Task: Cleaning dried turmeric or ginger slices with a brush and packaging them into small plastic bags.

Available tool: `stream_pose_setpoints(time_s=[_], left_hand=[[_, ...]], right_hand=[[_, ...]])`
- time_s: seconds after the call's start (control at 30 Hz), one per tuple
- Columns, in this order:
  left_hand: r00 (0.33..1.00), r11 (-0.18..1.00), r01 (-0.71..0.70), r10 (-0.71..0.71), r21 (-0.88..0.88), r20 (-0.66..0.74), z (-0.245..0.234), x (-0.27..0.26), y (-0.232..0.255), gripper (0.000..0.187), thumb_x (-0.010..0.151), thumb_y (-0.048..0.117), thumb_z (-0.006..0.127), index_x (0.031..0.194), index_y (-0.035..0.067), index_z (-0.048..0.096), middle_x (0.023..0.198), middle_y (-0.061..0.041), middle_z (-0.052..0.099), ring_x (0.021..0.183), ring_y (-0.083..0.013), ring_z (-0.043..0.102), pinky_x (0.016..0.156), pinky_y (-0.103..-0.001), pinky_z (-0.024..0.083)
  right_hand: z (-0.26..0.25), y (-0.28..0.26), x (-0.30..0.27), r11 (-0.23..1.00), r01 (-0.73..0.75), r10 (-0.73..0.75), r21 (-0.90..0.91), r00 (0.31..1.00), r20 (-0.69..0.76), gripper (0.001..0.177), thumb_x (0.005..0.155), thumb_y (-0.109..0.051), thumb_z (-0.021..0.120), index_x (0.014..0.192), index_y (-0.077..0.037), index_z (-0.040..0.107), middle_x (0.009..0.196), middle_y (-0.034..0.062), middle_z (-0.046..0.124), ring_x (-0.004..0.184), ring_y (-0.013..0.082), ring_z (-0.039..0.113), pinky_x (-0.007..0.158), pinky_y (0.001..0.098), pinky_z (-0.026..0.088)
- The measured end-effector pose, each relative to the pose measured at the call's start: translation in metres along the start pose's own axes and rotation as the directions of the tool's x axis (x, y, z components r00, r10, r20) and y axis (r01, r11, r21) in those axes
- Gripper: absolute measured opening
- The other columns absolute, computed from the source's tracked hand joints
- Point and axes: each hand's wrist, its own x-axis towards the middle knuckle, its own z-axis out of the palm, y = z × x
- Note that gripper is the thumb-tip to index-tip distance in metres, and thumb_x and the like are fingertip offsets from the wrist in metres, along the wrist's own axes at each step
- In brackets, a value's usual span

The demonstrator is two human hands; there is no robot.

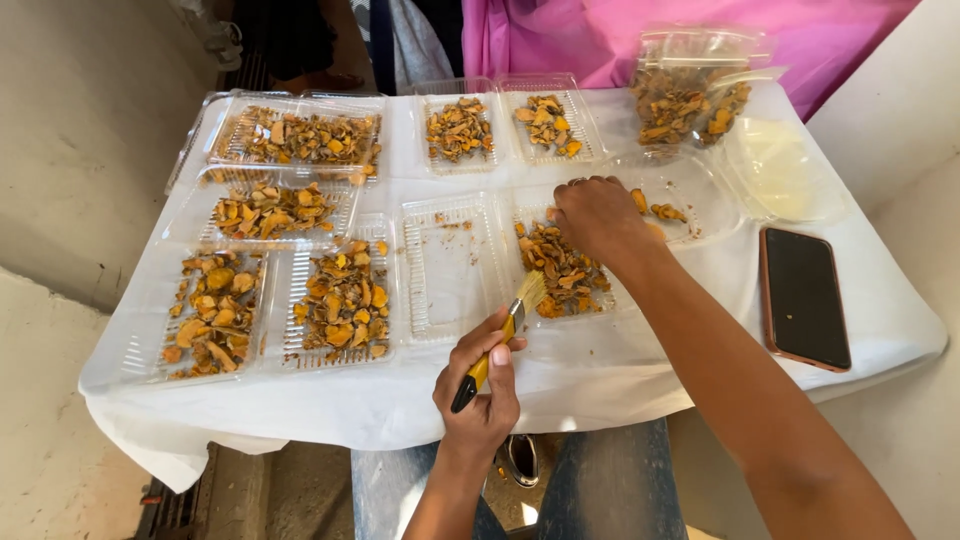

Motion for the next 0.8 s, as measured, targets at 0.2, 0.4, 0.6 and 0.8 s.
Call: stream_pose_setpoints(time_s=[0.2,0.4,0.6,0.8], left_hand=[[1.000,0.998,0.013,-0.014,-0.056,-0.009,-0.002,0.000,-0.002,0.018,0.108,0.014,0.054,0.118,0.000,0.060,0.128,-0.022,0.069,0.084,-0.0260,0.082,0.079,-0.031,0.070],[1.000,0.997,0.010,-0.012,-0.074,-0.020,-0.001,0.001,-0.001,0.017,0.107,0.013,0.055,0.117,0.000,0.060,0.126,-0.024,0.069,0.085,-0.0257,0.081,0.079,-0.031,0.071],[0.995,0.991,0.085,-0.090,-0.105,-0.044,0.001,0.000,-0.001,0.019,0.106,0.017,0.056,0.113,-0.001,0.061,0.125,-0.025,0.070,0.081,-0.0288,0.082,0.076,-0.031,0.068],[0.985,0.981,0.044,-0.074,-0.190,-0.157,0.015,0.019,-0.006,0.018,0.107,0.009,0.046,0.113,-0.003,0.058,0.125,-0.025,0.070,0.084,-0.0238,0.078,0.078,-0.037,0.067]], right_hand=[[-0.004,-0.005,-0.003,0.996,-0.053,0.061,-0.077,0.993,0.102,0.028,0.100,-0.024,0.046,0.082,-0.009,0.063,0.082,0.0108,0.071,0.097,0.0336,0.063,0.097,0.0447,0.039],[0.001,-0.001,-0.007,0.998,-0.070,0.069,0.011,0.996,0.054,0.022,0.099,-0.025,0.053,0.105,-0.009,0.067,0.087,0.0127,0.073,0.106,0.0335,0.060,0.097,0.0451,0.035],[0.016,0.004,-0.012,0.992,0.007,0.014,0.125,0.986,-0.166,0.015,0.087,-0.018,0.059,0.099,-0.009,0.062,0.075,0.0105,0.068,0.107,0.0337,0.057,0.110,0.0480,0.030],[-0.052,-0.012,-0.097,0.568,0.173,0.163,0.805,0.935,-0.316,0.037,0.096,-0.011,0.068,0.133,-0.012,0.067,0.122,0.0162,0.072,0.118,0.0341,0.068,0.102,0.0508,0.053]])
